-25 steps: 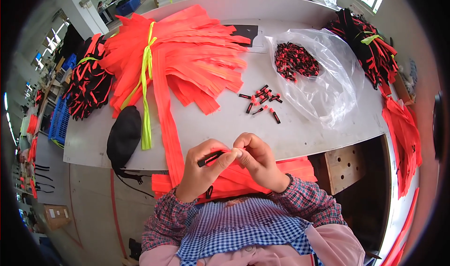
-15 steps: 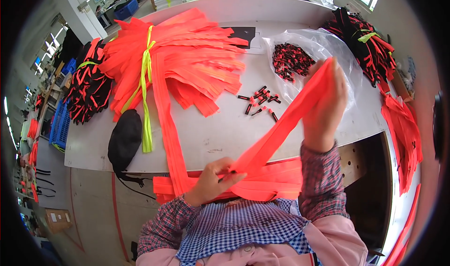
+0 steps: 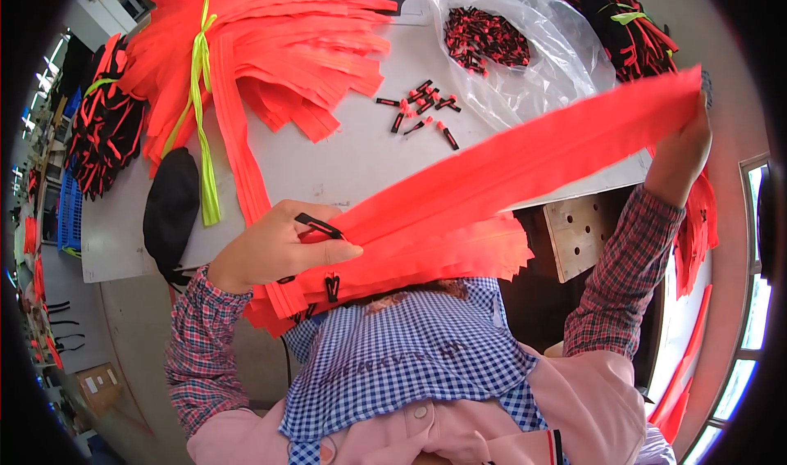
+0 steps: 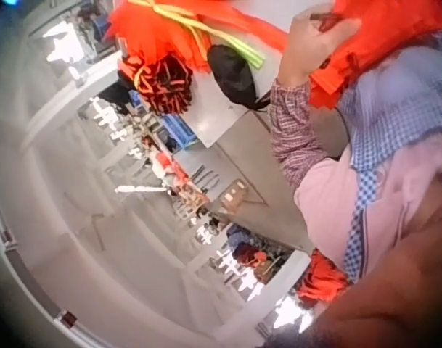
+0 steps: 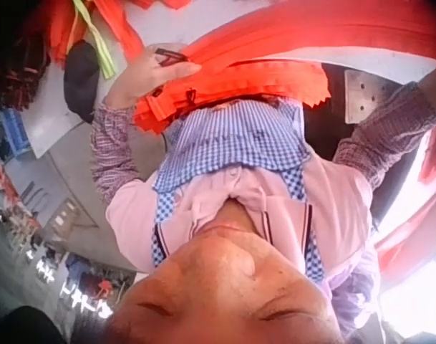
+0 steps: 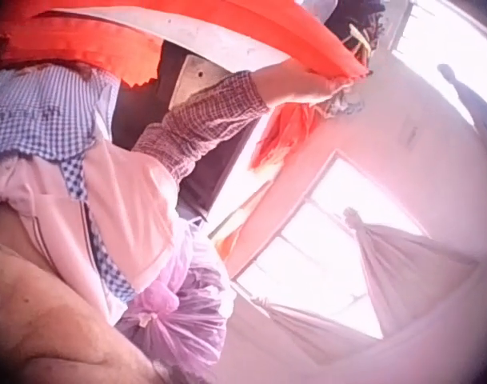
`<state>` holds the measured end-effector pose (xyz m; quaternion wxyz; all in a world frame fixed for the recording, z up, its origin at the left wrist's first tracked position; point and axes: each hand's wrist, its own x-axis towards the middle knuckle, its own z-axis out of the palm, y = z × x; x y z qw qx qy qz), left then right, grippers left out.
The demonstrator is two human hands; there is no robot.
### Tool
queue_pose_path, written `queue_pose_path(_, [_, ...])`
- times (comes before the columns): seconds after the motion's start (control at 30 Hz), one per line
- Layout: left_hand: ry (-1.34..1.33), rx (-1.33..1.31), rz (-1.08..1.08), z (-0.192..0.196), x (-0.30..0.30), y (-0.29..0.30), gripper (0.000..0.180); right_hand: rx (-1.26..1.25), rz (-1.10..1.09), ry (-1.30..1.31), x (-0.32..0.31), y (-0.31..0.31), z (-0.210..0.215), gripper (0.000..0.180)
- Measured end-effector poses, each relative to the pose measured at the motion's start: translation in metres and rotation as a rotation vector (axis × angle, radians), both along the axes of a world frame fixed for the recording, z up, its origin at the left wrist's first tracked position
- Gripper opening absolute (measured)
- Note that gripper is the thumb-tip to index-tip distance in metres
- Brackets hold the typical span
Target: Manually attaching plastic sliders or components to fabric zipper strips at a workbench.
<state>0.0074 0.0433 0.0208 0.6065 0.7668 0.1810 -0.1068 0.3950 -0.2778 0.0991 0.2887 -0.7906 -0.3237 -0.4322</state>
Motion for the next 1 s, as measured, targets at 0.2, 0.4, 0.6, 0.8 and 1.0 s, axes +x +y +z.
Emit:
queue_pose_path(0.2, [0.309,0.041,-0.183,-0.025,-0.007,-0.006,0.037,1.18,0.405,1.034,-0.005,-0.048,-0.112,0.028])
queue_pose_path(0.4, [0.264,0.035,-0.275,-0.079,-0.021,-0.011,0.049,1.133,0.184,1.283,-0.035,-0.084,-0.22,0.023])
queue_pose_path(0.6, [0.39,0.068,-0.294,-0.1,-0.04,-0.011,0.047,1.025,0.035,1.406,-0.052,-0.09,-0.286,0.021])
queue_pose_path(0.8, [0.375,0.101,-0.356,-0.104,-0.058,0.004,0.047,-0.508,-0.263,0.734,-0.092,-0.076,-0.273,0.024])
queue_pose_path(1.0, [0.301,0.052,-0.414,-0.089,-0.036,-0.023,0.047,-0.43,0.94,1.083,-0.205,0.046,-0.2,0.059])
